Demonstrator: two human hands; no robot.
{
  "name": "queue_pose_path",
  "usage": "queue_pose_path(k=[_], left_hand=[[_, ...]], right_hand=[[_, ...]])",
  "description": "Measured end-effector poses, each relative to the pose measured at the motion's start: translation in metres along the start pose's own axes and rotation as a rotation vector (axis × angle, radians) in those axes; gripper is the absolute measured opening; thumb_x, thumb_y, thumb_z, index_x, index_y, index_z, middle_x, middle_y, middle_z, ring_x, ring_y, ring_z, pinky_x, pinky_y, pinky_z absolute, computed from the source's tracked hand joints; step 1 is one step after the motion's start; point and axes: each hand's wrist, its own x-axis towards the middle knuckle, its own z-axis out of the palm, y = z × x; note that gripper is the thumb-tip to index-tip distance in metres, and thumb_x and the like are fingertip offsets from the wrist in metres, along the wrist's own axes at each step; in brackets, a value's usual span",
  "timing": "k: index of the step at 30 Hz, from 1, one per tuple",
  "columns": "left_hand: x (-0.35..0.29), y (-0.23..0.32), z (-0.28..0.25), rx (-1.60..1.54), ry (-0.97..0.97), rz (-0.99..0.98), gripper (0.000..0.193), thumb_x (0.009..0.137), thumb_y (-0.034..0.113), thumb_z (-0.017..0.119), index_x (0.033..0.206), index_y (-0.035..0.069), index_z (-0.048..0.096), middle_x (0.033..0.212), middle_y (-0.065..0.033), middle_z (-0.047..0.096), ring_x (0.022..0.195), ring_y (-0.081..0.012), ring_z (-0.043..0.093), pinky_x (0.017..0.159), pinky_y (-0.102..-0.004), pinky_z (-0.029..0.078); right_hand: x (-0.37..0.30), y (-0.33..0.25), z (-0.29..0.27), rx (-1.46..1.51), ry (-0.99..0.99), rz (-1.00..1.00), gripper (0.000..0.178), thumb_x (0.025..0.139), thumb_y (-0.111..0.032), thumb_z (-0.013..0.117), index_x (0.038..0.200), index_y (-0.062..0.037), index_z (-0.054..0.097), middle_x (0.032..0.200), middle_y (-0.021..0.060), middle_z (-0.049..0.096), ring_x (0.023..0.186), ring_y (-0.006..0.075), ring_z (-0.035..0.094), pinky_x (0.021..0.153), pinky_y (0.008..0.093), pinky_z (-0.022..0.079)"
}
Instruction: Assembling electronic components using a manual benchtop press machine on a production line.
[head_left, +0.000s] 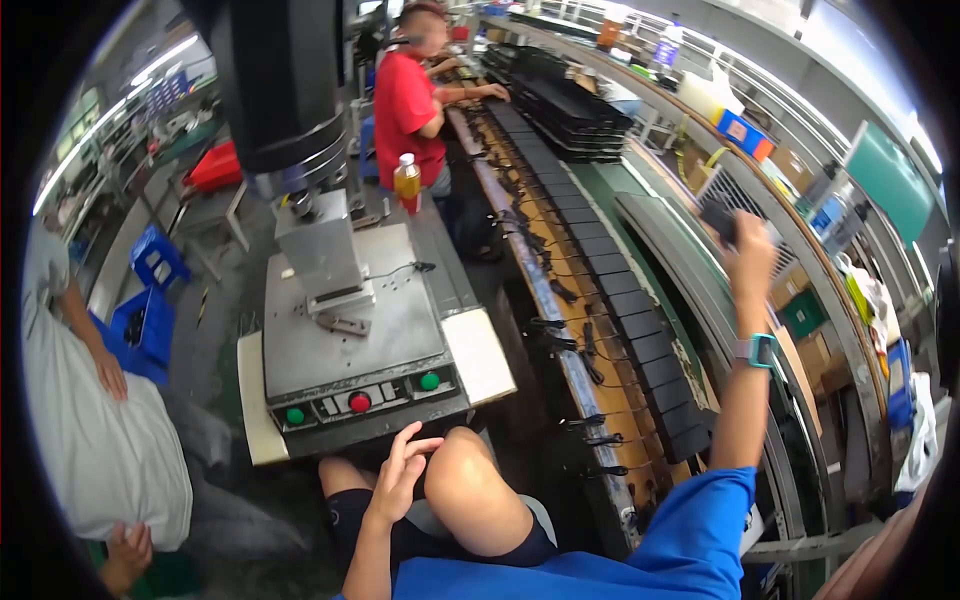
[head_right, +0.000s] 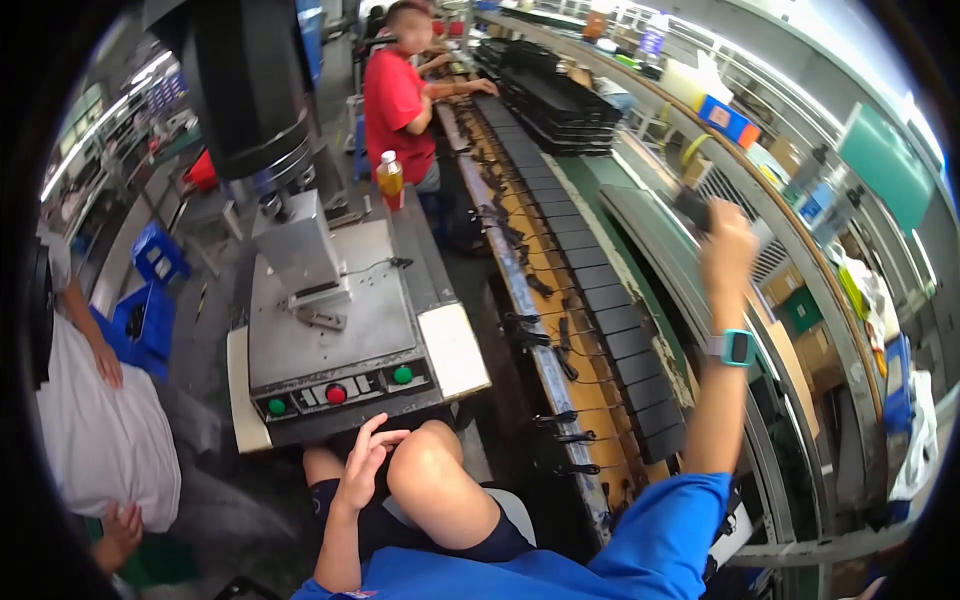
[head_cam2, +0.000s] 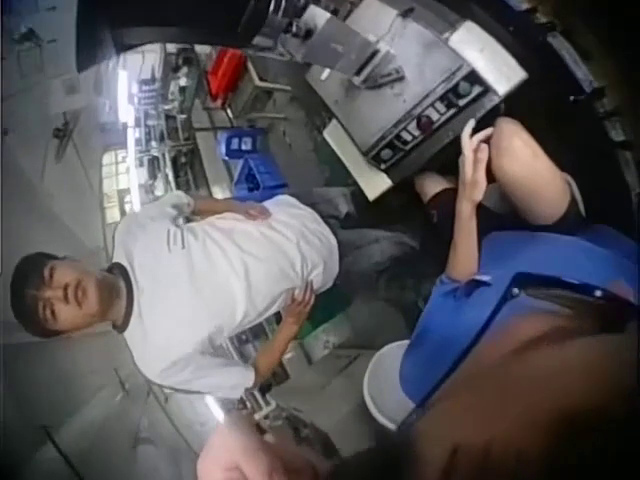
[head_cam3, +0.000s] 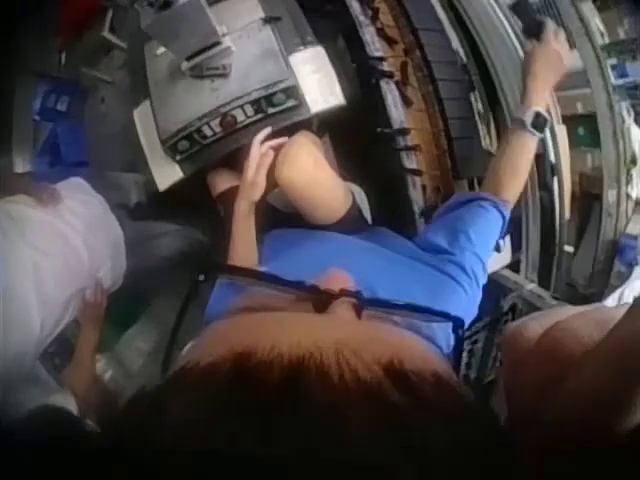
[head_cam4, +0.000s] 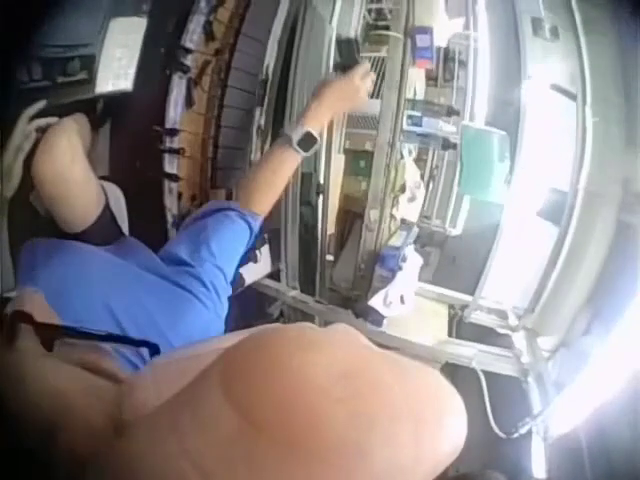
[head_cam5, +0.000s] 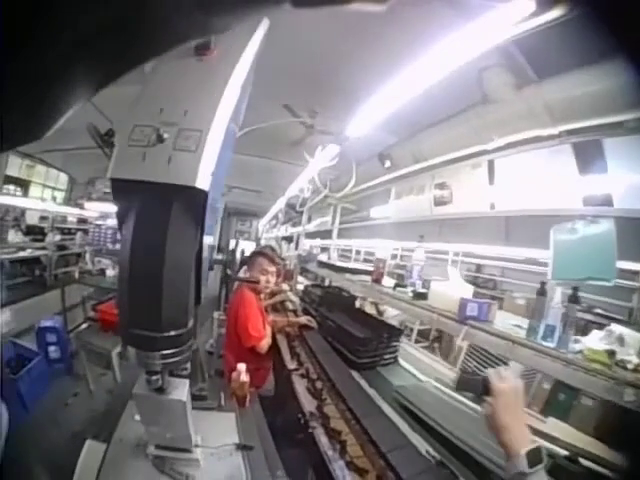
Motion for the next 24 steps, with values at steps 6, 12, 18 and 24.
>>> queue_pose_path(k=[6,12,18,24], left_hand=[[-0.006,-0.019,0.003,-0.058,0.047,0.032,0.052,0.1,0.027,0.05,0.142,0.0,0.035,0.127,-0.0172,0.06,0.114,-0.0228,0.058,0.099,-0.0349,0.045],[-0.013,-0.012,0.003,0.028,0.041,-0.009,0.048,0.099,0.026,0.053,0.138,0.0,0.041,0.126,-0.0171,0.06,0.115,-0.024,0.058,0.1,-0.0354,0.044],[-0.009,0.003,0.006,0.167,0.114,0.155,0.043,0.092,0.022,0.06,0.128,0.001,0.05,0.117,-0.0165,0.062,0.112,-0.0298,0.058,0.099,-0.038,0.043],[-0.008,0.04,0.031,0.467,0.11,0.472,0.04,0.083,0.022,0.065,0.117,0.002,0.059,0.118,-0.0146,0.061,0.113,-0.031,0.056,0.101,-0.0422,0.039]], right_hand=[[-0.148,0.217,0.088,-0.134,-0.495,0.492,0.052,0.079,-0.023,0.074,0.122,-0.0004,0.054,0.108,0.026,0.064,0.104,0.0446,0.06,0.087,0.0492,0.048],[-0.195,0.226,0.122,-0.261,-0.596,0.471,0.053,0.084,-0.036,0.068,0.118,0.0036,0.057,0.114,0.0347,0.058,0.105,0.0504,0.057,0.093,0.052,0.046],[-0.109,0.057,0.006,0.255,-1.203,0.612,0.074,0.081,-0.044,0.072,0.135,0.0006,0.048,0.115,0.0161,0.065,0.088,0.0249,0.067,0.059,0.0377,0.056],[-0.202,-0.008,-0.054,0.303,-1.219,0.714,0.092,0.072,-0.05,0.08,0.13,0.0084,0.041,0.127,0.0267,0.054,0.102,0.038,0.064,0.064,0.0447,0.06]])
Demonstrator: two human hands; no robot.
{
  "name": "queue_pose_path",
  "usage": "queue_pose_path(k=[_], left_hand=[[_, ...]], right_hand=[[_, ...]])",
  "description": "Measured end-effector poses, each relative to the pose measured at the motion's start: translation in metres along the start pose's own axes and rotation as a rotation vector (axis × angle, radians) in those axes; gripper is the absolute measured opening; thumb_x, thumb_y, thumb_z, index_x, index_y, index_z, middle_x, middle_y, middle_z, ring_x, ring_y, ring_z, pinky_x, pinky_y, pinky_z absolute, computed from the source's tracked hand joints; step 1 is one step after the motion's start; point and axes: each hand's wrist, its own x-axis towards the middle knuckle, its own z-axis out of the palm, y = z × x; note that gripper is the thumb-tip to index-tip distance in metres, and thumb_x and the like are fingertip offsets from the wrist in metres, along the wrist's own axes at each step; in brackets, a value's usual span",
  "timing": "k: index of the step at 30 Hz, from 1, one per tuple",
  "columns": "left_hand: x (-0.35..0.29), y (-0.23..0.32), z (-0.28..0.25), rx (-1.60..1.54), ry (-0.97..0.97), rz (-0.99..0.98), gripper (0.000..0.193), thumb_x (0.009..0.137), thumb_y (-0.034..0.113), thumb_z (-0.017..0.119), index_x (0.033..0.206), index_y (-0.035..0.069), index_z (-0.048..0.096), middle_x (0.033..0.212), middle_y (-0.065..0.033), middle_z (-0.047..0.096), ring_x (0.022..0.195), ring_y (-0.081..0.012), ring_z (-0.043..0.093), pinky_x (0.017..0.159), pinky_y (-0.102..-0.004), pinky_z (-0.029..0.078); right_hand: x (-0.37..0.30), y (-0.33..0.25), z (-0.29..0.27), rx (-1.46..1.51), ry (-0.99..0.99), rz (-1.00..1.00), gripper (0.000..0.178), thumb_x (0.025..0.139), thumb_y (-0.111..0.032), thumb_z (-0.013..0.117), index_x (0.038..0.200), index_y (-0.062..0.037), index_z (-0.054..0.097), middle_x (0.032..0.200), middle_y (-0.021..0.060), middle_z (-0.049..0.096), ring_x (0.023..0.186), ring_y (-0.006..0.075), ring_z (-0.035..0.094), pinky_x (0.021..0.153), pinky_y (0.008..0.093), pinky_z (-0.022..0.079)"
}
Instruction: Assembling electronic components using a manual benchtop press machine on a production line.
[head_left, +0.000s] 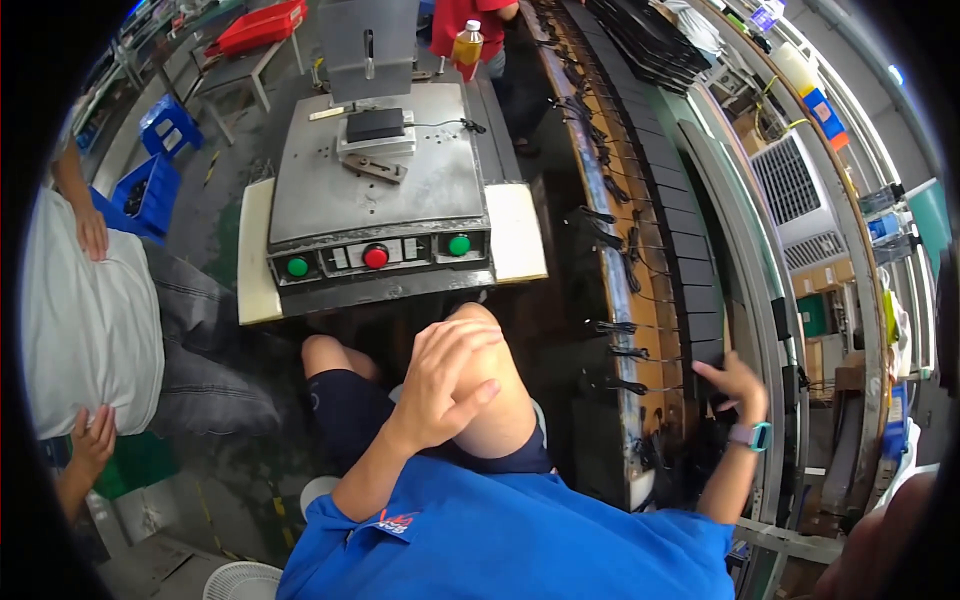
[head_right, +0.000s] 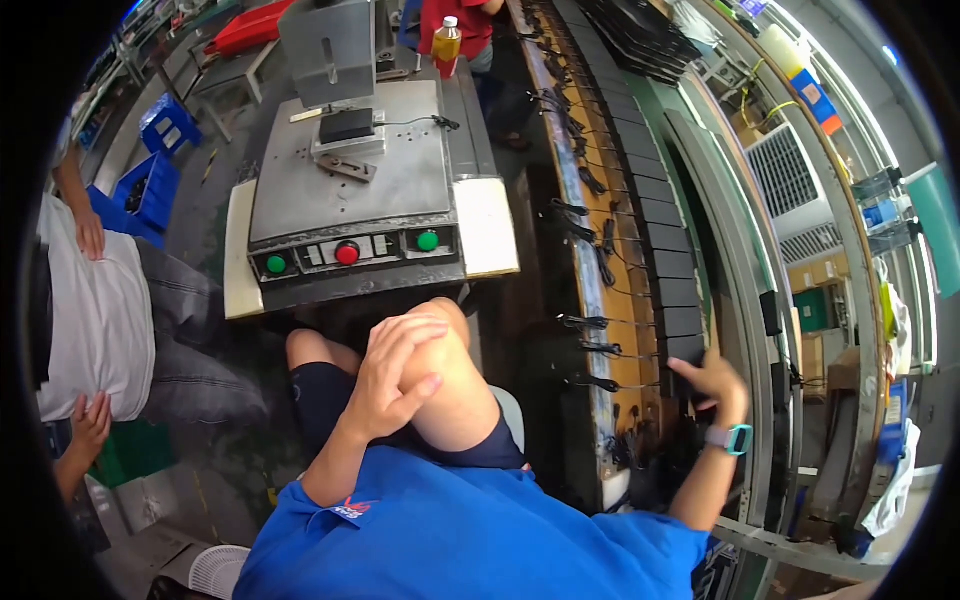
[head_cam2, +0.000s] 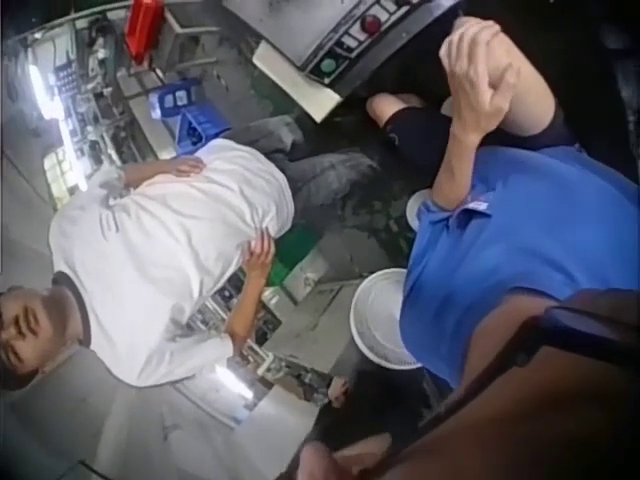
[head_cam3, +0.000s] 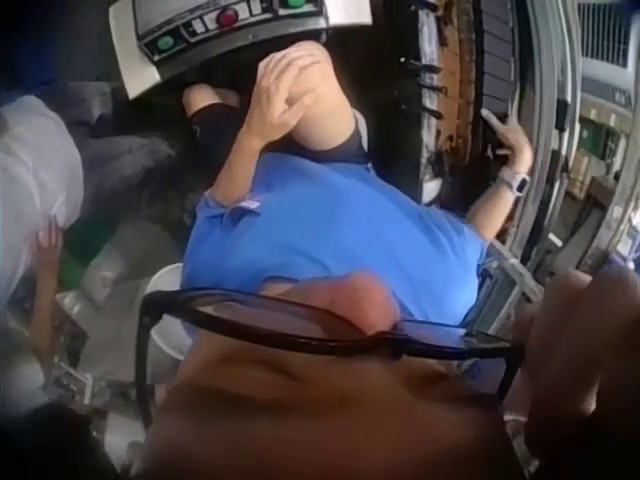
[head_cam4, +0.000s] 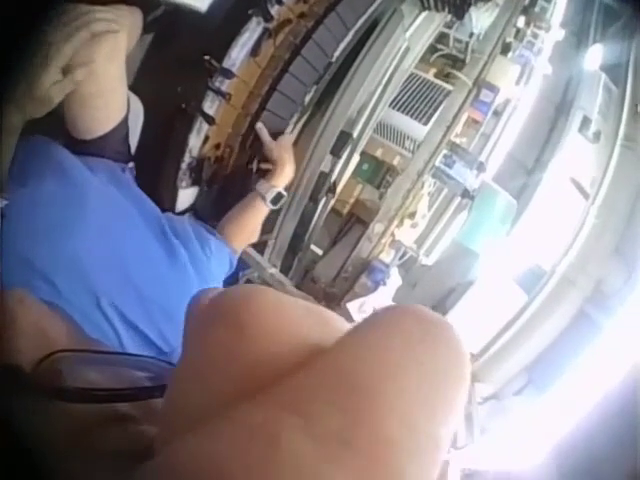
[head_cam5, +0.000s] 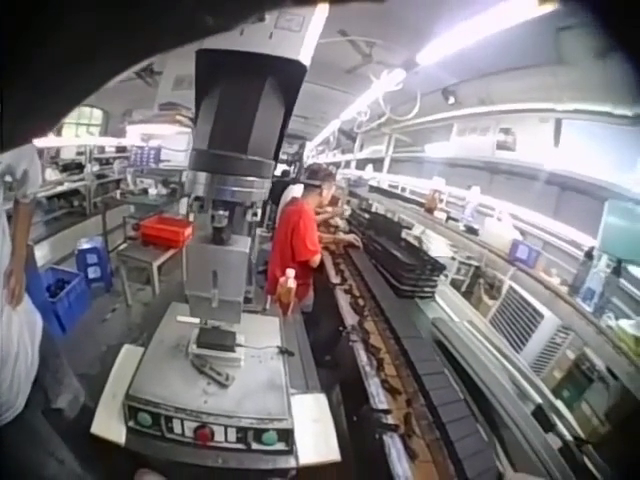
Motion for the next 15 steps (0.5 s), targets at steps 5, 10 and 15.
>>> queue_pose_path(k=[5,10,15], left_hand=[[0.005,0.005,0.022,0.18,-0.025,0.124,0.033,0.079,0.022,0.067,0.106,0.003,0.065,0.119,-0.0128,0.061,0.114,-0.031,0.056,0.101,-0.0433,0.038],[0.004,0.0,0.023,0.176,-0.055,0.212,0.031,0.08,0.021,0.067,0.106,0.003,0.064,0.118,-0.0137,0.061,0.113,-0.0301,0.057,0.098,-0.042,0.041],[0.022,-0.032,-0.019,-0.26,0.043,0.014,0.025,0.087,0.014,0.064,0.109,0.003,0.062,0.111,-0.0106,0.062,0.106,-0.0215,0.058,0.091,-0.0334,0.046]], right_hand=[[-0.014,0.053,0.067,-0.242,0.436,-0.249,0.092,0.062,-0.042,0.087,0.119,0.016,0.044,0.123,0.035,0.052,0.11,0.0447,0.057,0.087,0.0481,0.051],[-0.06,0.03,0.044,-0.468,0.669,-0.373,0.098,0.063,-0.026,0.085,0.137,0.0136,0.034,0.135,0.033,0.044,0.133,0.0425,0.039,0.111,0.0435,0.033],[-0.12,-0.065,-0.054,0.135,1.101,-0.954,0.078,0.075,-0.006,0.069,0.144,-0.0013,0.034,0.131,0.0188,0.046,0.114,0.0281,0.053,0.092,0.0368,0.047]])
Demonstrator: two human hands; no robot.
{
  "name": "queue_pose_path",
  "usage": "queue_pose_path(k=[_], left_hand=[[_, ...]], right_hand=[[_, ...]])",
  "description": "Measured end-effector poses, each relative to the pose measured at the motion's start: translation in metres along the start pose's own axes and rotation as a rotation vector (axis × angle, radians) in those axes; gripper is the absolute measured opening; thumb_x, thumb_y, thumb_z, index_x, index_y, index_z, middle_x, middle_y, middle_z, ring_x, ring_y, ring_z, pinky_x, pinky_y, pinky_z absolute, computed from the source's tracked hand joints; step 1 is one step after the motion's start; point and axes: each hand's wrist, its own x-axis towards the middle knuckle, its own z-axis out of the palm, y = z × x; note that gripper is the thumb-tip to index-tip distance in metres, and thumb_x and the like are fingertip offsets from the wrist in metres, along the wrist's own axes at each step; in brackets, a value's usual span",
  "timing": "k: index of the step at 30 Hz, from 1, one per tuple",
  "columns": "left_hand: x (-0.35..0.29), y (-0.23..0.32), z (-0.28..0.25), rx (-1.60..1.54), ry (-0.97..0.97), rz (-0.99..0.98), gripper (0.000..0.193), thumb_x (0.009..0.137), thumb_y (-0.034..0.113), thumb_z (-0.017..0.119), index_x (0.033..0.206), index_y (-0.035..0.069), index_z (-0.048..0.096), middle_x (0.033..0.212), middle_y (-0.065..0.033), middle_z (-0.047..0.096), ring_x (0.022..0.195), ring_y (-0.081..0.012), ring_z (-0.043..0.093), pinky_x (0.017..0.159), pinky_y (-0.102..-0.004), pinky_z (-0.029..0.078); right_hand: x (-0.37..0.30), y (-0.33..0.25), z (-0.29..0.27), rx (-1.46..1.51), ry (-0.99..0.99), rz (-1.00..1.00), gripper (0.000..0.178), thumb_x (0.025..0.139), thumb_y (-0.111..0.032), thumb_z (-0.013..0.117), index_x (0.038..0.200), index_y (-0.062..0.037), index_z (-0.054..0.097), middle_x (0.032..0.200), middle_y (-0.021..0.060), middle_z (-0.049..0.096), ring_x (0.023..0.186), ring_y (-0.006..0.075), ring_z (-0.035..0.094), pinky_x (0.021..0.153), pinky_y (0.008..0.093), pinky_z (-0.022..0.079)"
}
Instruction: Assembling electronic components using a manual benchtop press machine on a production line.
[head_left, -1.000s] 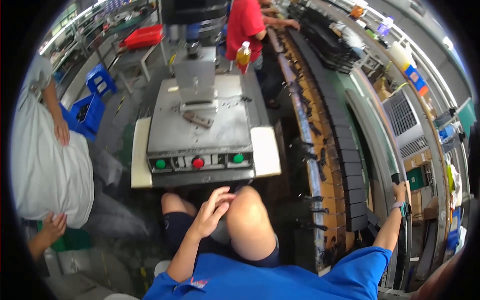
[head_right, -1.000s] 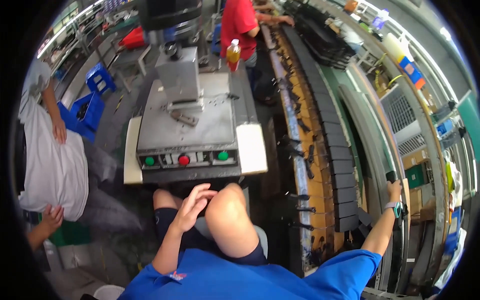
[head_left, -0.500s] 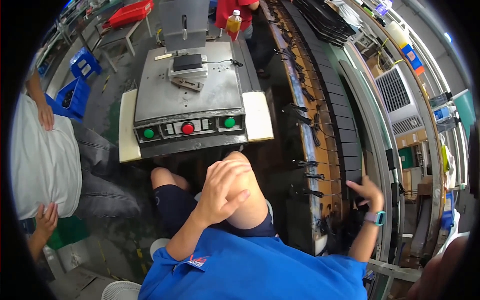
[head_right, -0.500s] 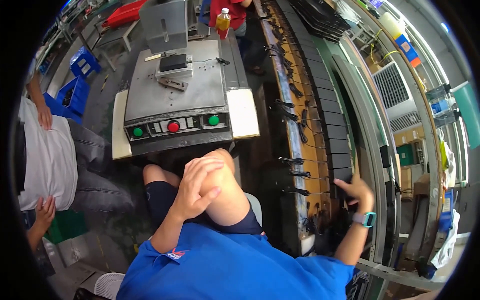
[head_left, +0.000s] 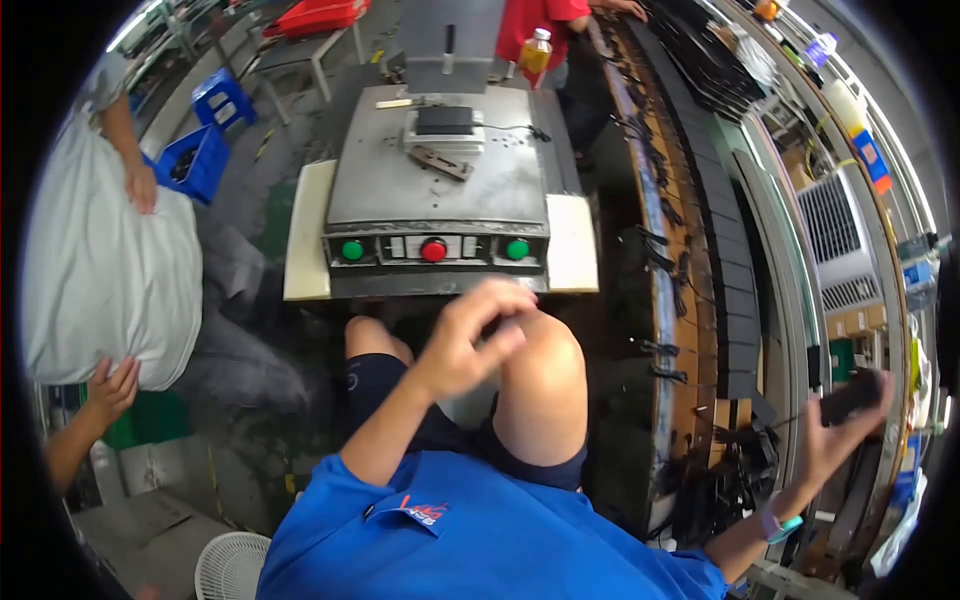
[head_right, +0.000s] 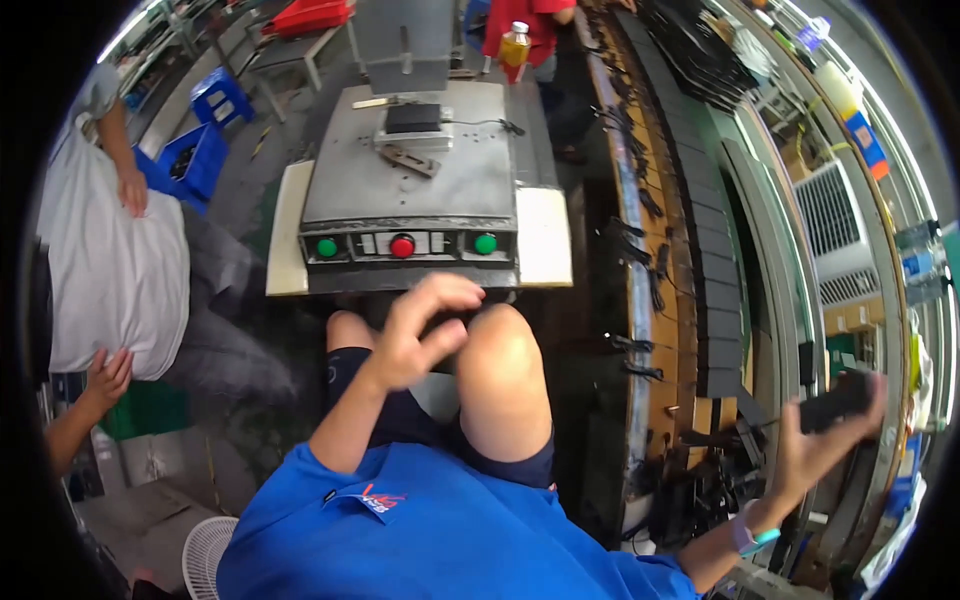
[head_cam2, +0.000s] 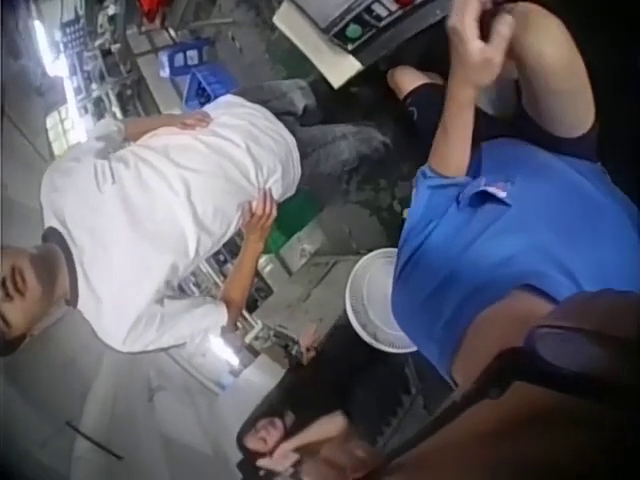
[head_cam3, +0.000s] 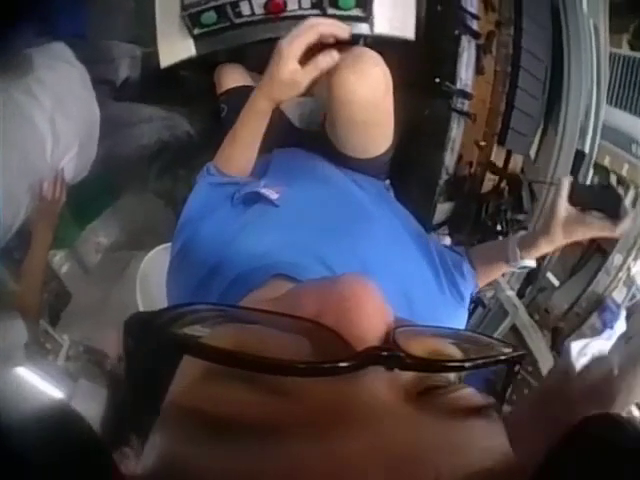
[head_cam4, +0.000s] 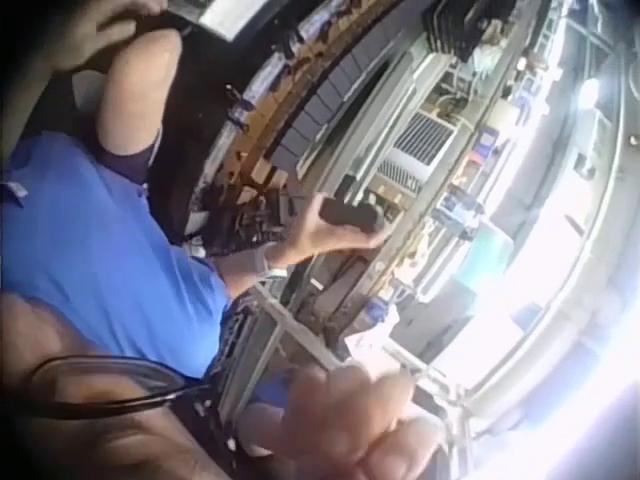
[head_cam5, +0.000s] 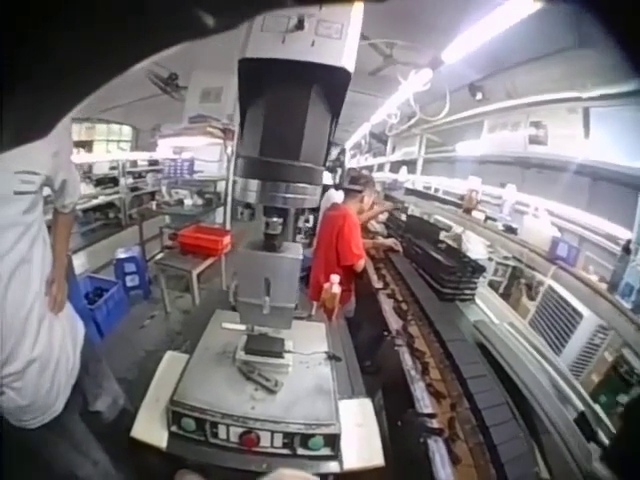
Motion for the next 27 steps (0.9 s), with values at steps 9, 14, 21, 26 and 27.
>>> queue_pose_path(k=[9,14,21,26,27], left_hand=[[0.151,-0.145,-0.184,0.369,0.47,-0.142,0.044,0.077,0.014,0.078,0.115,0.005,0.057,0.114,-0.0067,0.062,0.105,-0.0164,0.058,0.09,-0.0303,0.046],[0.197,-0.19,-0.207,0.505,-0.007,-0.035,0.083,0.068,0.015,0.086,0.136,0.01,0.04,0.114,-0.0097,0.064,0.108,-0.0233,0.06,0.095,-0.0365,0.047],[0.117,-0.112,-0.182,-0.352,0.117,-0.186,0.099,0.067,0.03,0.088,0.148,0.01,0.032,0.117,-0.008,0.059,0.112,-0.0167,0.055,0.095,-0.0321,0.046],[-0.02,-0.05,-0.092,-1.232,0.64,-0.115,0.084,0.081,0.031,0.077,0.15,0.018,0.031,0.116,-0.0066,0.05,0.102,-0.0173,0.054,0.09,-0.0348,0.048],[-0.028,-0.049,-0.095,-1.228,0.641,-0.13,0.084,0.081,0.031,0.077,0.15,0.018,0.031,0.116,-0.0066,0.05,0.102,-0.0173,0.054,0.09,-0.0348,0.048]], right_hand=[[0.066,-0.05,0.162,0.891,-0.452,0.395,0.047,0.092,-0.012,0.065,0.135,-0.0049,0.047,0.105,0.0057,0.06,0.084,0.0104,0.058,0.064,0.0227,0.048],[0.074,-0.088,0.317,0.926,-0.573,0.201,0.047,0.084,-0.018,0.076,0.121,0.002,0.055,0.101,0.0076,0.064,0.085,0.0122,0.06,0.076,0.0257,0.049],[0.067,-0.154,0.489,0.985,-0.525,-0.161,0.061,0.08,-0.021,0.078,0.132,-0.002,0.051,0.11,0.0163,0.058,0.099,0.03,0.058,0.086,0.0358,0.047],[0.063,-0.244,0.507,0.631,-0.476,-0.672,0.06,0.088,-0.033,0.068,0.141,-0.0146,0.047,0.116,0.0154,0.058,0.103,0.0313,0.056,0.082,0.0457,0.047],[0.062,-0.253,0.509,0.635,-0.484,-0.66,0.06,0.088,-0.033,0.068,0.141,-0.0146,0.047,0.116,0.0154,0.058,0.103,0.0313,0.056,0.082,0.0457,0.047]])
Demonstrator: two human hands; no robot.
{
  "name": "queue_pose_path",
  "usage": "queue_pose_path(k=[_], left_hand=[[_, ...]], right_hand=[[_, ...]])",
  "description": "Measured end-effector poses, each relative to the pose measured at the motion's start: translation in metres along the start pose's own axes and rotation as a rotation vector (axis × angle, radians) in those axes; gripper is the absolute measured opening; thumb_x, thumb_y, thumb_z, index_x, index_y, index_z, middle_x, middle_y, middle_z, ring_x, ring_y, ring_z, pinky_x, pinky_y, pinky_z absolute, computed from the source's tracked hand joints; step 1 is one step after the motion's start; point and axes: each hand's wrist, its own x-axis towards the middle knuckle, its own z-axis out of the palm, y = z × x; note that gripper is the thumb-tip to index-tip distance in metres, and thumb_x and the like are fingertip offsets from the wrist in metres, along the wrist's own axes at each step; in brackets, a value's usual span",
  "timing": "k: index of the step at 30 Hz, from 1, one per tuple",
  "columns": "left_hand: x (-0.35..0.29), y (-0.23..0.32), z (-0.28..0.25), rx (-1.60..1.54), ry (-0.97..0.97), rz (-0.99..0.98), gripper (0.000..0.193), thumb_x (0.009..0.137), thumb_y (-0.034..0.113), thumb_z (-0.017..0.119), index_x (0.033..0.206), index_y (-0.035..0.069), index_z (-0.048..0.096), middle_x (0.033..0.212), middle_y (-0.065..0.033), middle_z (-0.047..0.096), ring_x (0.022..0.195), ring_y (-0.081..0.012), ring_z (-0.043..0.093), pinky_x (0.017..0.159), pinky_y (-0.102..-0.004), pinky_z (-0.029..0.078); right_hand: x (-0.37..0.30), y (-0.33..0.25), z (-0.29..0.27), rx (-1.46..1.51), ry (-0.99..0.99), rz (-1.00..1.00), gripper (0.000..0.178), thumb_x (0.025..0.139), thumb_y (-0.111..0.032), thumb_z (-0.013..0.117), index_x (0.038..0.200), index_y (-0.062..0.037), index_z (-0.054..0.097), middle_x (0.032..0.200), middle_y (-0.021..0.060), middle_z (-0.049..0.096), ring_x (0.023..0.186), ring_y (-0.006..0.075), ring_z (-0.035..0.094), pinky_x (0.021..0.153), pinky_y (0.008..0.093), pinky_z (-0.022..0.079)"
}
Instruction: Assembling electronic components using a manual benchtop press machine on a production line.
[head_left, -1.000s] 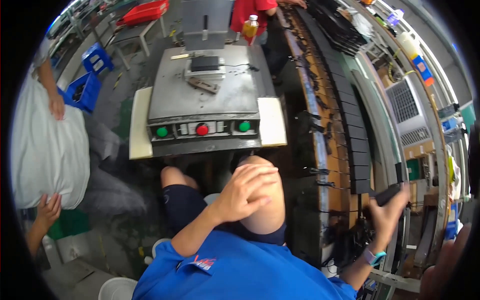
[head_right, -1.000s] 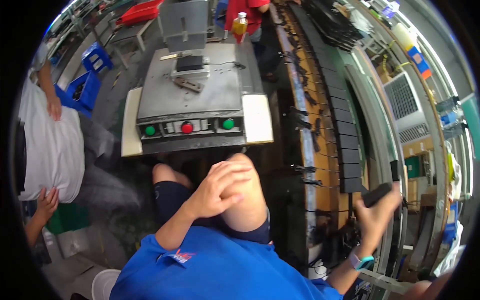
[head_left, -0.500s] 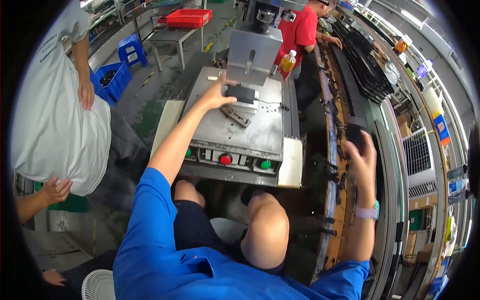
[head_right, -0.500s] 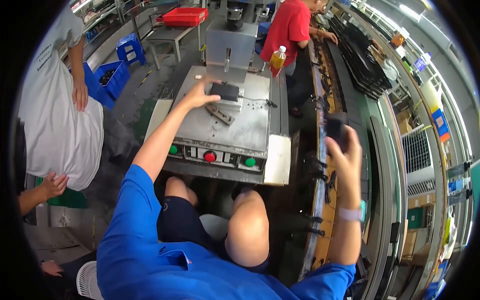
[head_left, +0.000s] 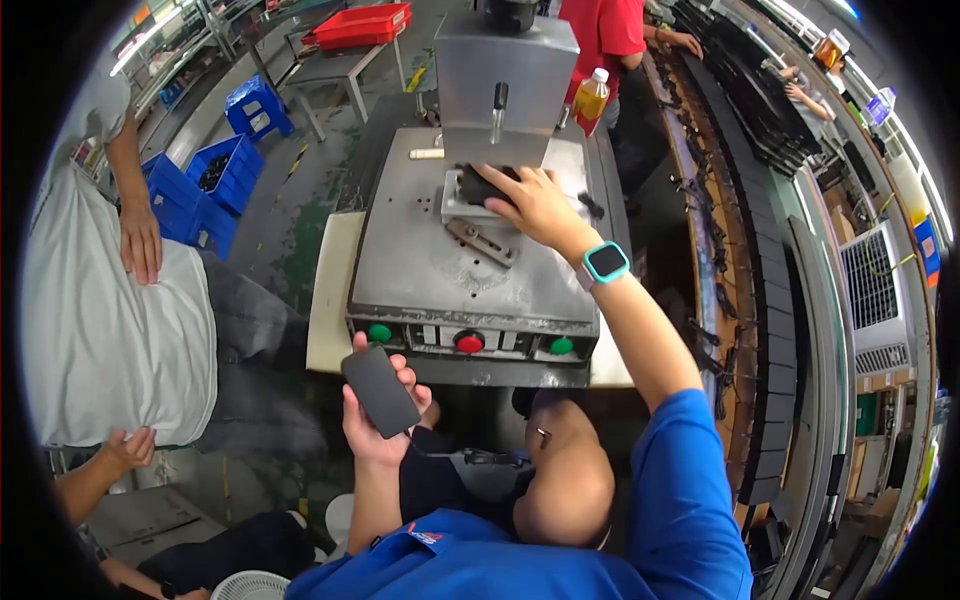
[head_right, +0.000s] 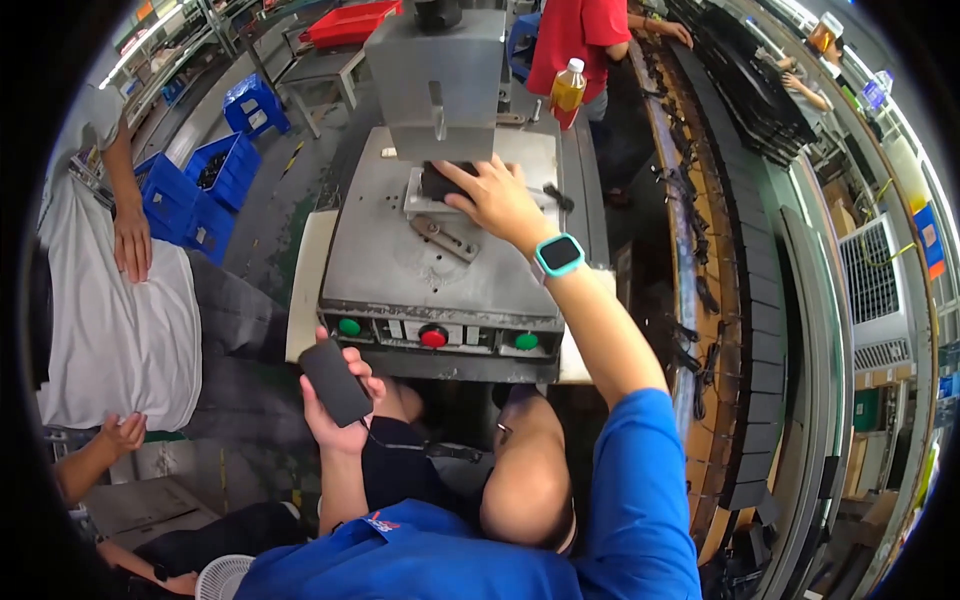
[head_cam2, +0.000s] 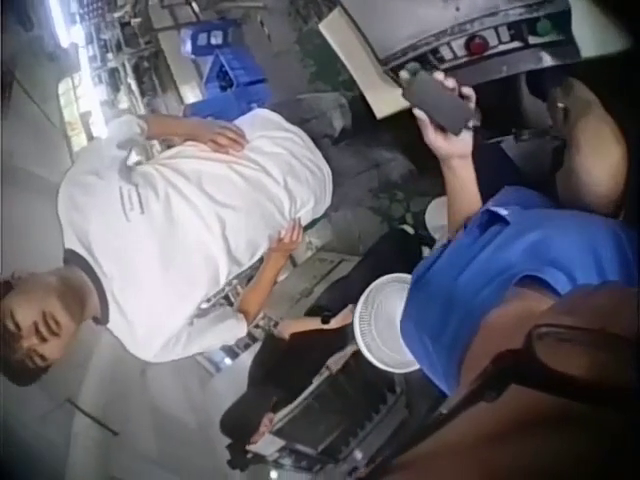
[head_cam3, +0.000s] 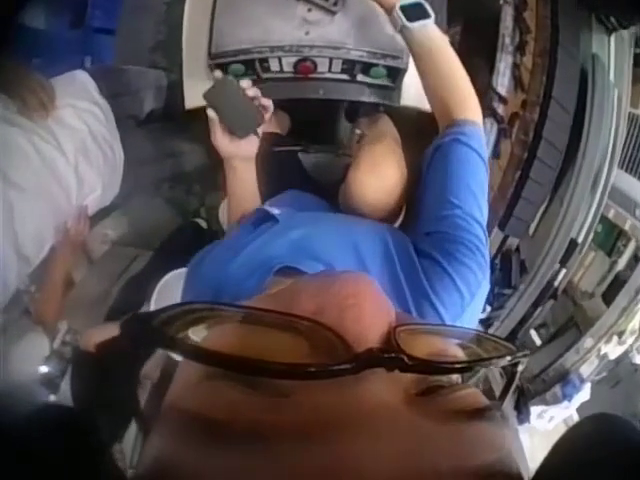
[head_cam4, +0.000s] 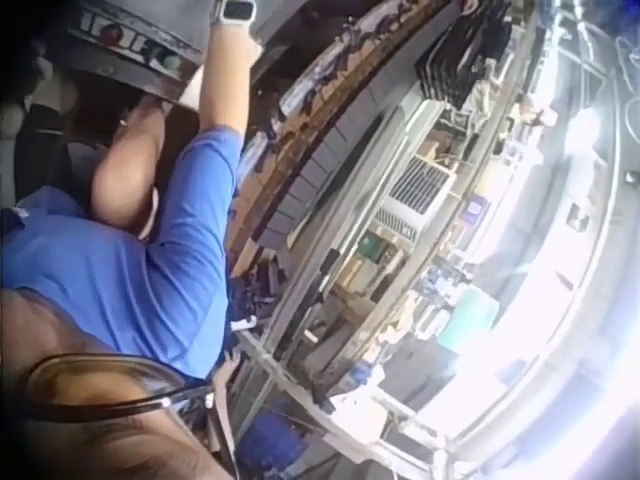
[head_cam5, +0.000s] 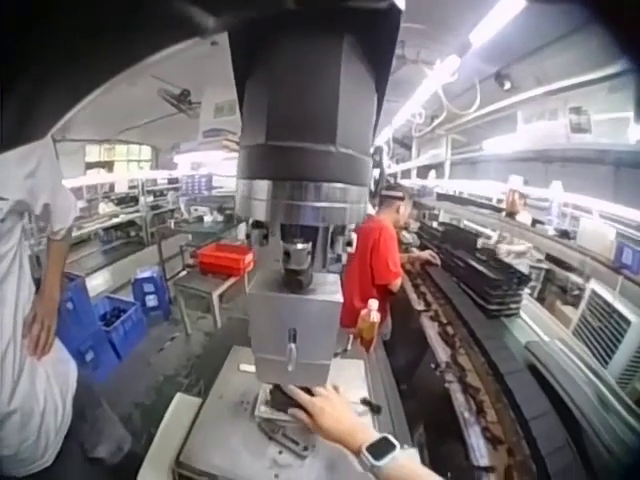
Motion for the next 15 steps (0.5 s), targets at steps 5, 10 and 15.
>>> queue_pose_path(k=[5,10,15], left_hand=[[-0.017,0.001,-0.042,0.281,0.332,-0.013,0.063,0.088,0.025,0.068,0.141,0.016,0.038,0.106,-0.0114,0.056,0.099,-0.02,0.057,0.085,-0.0367,0.05],[0.011,0.011,-0.093,1.159,0.208,0.272,0.059,0.079,-0.003,0.064,0.132,0.013,0.044,0.106,-0.0112,0.057,0.094,-0.0225,0.059,0.087,-0.0341,0.049],[0.019,0.0,-0.089,1.219,0.148,0.342,0.062,0.072,-0.011,0.062,0.128,0.011,0.045,0.109,-0.0102,0.057,0.097,-0.0202,0.059,0.089,-0.0327,0.048]], right_hand=[[0.009,-0.016,-0.005,-0.123,-0.295,0.064,0.072,0.088,-0.044,0.064,0.149,-0.0174,0.035,0.128,0.0188,0.052,0.117,0.0351,0.053,0.092,0.0496,0.046],[-0.056,-0.07,-0.068,-0.205,-0.705,0.311,0.104,0.073,-0.052,0.077,0.154,-0.0163,0.022,0.151,0.0236,0.031,0.137,0.0399,0.034,0.101,0.0592,0.04],[-0.161,-0.098,-0.065,-0.284,-0.436,0.234,0.111,0.063,-0.045,0.086,0.15,-0.0072,0.028,0.152,0.0217,0.031,0.143,0.0392,0.027,0.108,0.0615,0.031]])
